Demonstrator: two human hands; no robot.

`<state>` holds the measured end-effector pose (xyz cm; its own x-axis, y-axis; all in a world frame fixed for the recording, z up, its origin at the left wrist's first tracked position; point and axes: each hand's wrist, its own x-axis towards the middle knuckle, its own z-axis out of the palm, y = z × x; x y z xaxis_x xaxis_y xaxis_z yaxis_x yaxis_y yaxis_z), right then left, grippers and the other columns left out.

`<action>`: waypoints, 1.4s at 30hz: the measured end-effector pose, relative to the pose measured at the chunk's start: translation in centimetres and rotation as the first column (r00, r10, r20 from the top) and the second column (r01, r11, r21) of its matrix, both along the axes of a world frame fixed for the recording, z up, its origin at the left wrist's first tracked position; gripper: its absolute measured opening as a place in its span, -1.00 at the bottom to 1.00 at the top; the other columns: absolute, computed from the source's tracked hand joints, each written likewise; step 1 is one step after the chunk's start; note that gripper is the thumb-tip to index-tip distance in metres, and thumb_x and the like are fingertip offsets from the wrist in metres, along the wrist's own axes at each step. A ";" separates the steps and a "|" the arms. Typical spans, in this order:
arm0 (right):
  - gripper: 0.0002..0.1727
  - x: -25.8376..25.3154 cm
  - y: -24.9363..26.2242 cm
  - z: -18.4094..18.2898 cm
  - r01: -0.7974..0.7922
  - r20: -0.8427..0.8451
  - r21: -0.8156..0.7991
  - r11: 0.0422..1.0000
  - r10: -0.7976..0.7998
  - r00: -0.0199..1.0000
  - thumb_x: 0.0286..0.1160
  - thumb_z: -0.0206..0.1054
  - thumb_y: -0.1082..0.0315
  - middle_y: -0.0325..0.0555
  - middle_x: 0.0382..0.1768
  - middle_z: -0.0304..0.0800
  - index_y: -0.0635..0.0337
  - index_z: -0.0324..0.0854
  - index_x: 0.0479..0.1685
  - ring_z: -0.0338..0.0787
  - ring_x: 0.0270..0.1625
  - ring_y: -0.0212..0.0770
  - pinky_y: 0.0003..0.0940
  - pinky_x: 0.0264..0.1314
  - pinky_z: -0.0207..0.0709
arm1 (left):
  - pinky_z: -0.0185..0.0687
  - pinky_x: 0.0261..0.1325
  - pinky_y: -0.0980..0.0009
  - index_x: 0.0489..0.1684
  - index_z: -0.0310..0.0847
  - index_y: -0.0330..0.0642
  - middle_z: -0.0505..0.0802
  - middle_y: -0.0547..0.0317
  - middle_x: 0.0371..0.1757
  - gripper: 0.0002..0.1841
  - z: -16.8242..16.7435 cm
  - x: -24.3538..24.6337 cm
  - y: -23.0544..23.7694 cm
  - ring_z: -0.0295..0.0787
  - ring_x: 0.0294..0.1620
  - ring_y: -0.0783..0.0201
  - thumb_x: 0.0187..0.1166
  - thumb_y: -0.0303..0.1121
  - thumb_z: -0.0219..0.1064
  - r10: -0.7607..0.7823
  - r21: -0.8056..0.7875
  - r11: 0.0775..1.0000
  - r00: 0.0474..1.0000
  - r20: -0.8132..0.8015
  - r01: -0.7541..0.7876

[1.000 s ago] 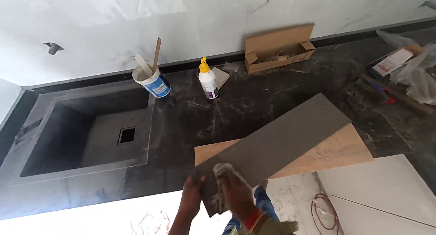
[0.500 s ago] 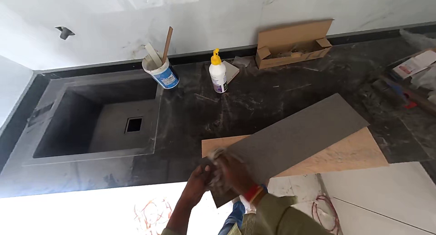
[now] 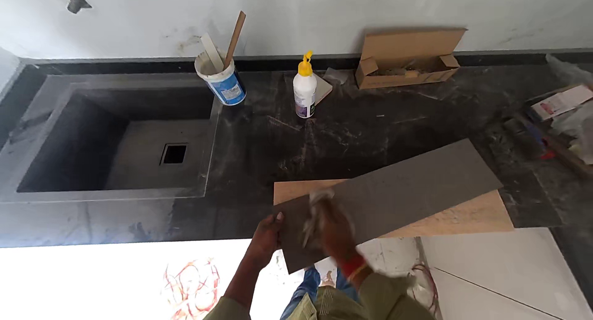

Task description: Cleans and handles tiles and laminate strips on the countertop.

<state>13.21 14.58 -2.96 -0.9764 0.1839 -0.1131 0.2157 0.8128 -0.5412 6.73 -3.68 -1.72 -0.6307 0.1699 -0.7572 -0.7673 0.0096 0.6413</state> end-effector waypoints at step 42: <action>-0.63 1.2 5.9 0.9 0.232 0.128 0.085 0.969 -0.242 0.962 0.53 0.38 0.37 0.25 0.25 0.75 0.29 0.70 0.27 0.85 0.12 0.23 0.16 0.13 0.73 | 0.87 -0.33 0.17 0.12 0.59 -0.32 0.88 -0.11 -0.22 -0.71 0.4 -1.6 2.4 0.92 -0.33 0.07 0.77 -0.24 0.23 -0.233 -0.303 0.929 0.972 -0.033 0.212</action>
